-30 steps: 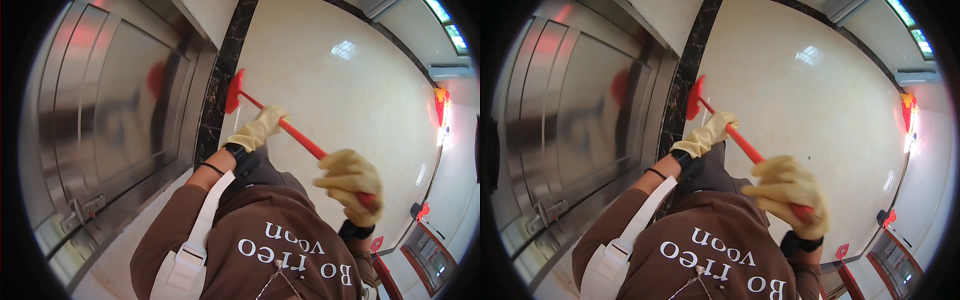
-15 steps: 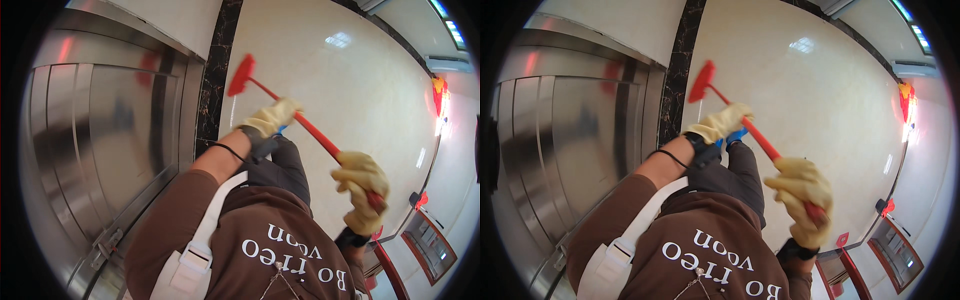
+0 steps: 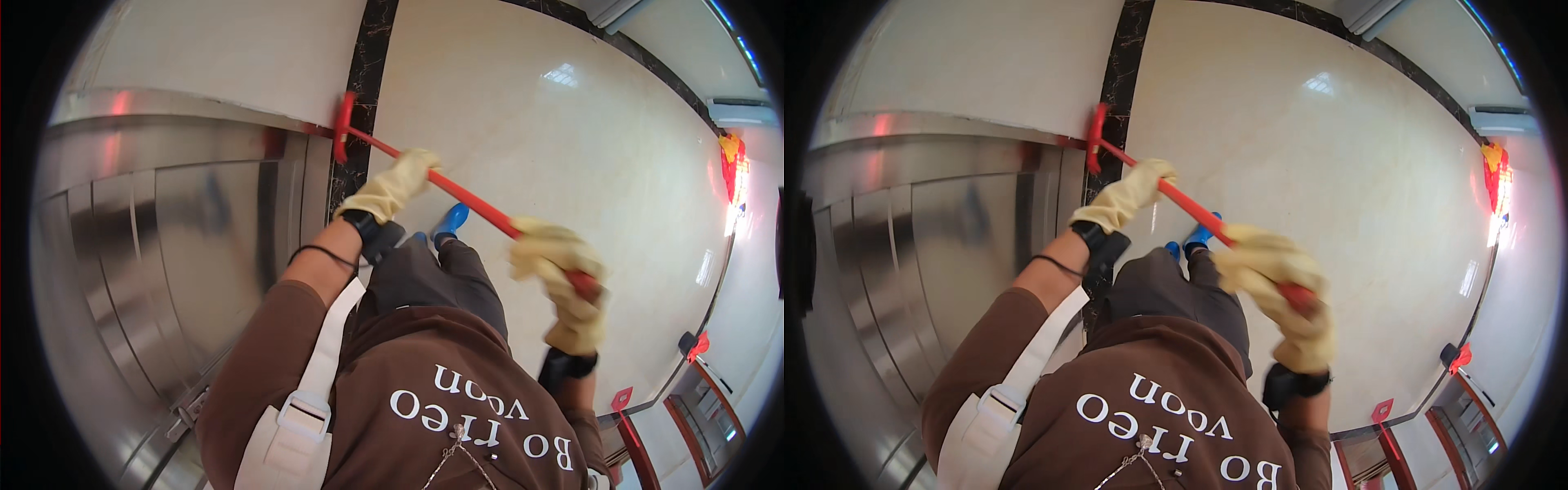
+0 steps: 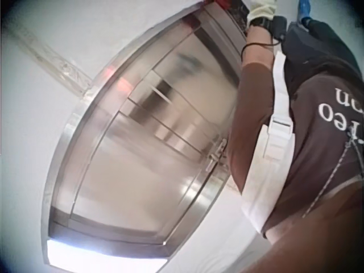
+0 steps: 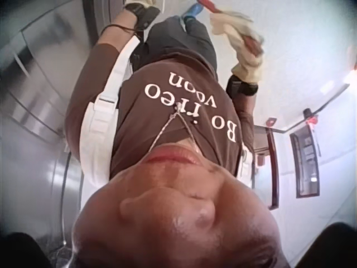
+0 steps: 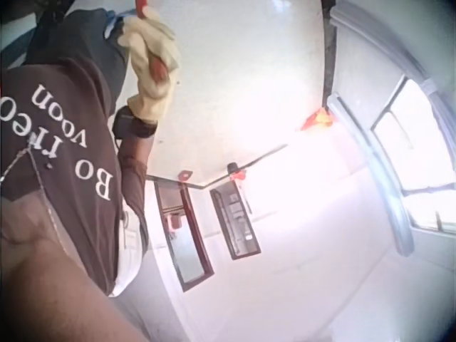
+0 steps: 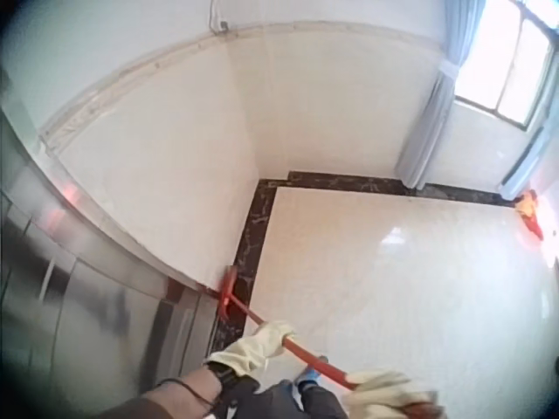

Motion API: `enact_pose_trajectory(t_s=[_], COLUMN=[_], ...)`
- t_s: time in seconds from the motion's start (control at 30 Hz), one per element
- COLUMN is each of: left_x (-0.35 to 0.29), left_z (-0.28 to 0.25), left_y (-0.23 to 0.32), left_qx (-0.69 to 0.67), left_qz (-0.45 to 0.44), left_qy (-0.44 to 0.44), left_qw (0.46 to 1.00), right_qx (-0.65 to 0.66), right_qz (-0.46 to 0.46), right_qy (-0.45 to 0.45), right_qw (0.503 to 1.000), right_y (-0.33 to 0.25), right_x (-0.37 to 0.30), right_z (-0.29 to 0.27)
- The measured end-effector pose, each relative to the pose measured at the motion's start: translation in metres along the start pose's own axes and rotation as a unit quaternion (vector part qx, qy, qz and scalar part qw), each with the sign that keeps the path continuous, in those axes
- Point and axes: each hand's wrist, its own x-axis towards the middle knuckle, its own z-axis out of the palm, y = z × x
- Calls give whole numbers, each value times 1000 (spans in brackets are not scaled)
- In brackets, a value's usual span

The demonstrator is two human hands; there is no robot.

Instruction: The recorder wipes window frames and glass with a purple cloth, wipes a wooden door, and then sweeps the tiled floor using a red broom.

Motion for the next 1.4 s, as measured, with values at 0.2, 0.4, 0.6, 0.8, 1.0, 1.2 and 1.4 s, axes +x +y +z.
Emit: enact_pose_trajectory(t_s=[0.2, 0.4, 0.6, 0.8, 1.0, 1.2, 1.4], left_x=[158, 248, 226, 241, 305, 322, 261], left_z=[13, 40, -47, -122, -73, -109, -165], left_y=[-49, 69, 71, -83, -24, 108, 96], left_qx=[-30, -90, -6, 112, -64, -130, -34], left_qz=[129, 108, 92, 51, 188, 154, 118], left_qy=[62, -9, 27, -78, 53, 4, 97], left_qw=[989, 990, 995, 989, 979, 979, 988], right_qx=[-72, -202, -74, 65, -127, -206, -37], right_qz=[24, -149, -150, 56, -23, -209, -276], right_qy=[-16, -3, 111, 79, 17, -11, 4], right_qw=[997, 968, 980, 993, 992, 956, 961], right_y=[48, -3, 5, 44, 7, -76, -65], right_x=[123, 168, 155, 238, 271, 271, 270], right_z=[-42, -106, -121, -82, -110, -129, -149])
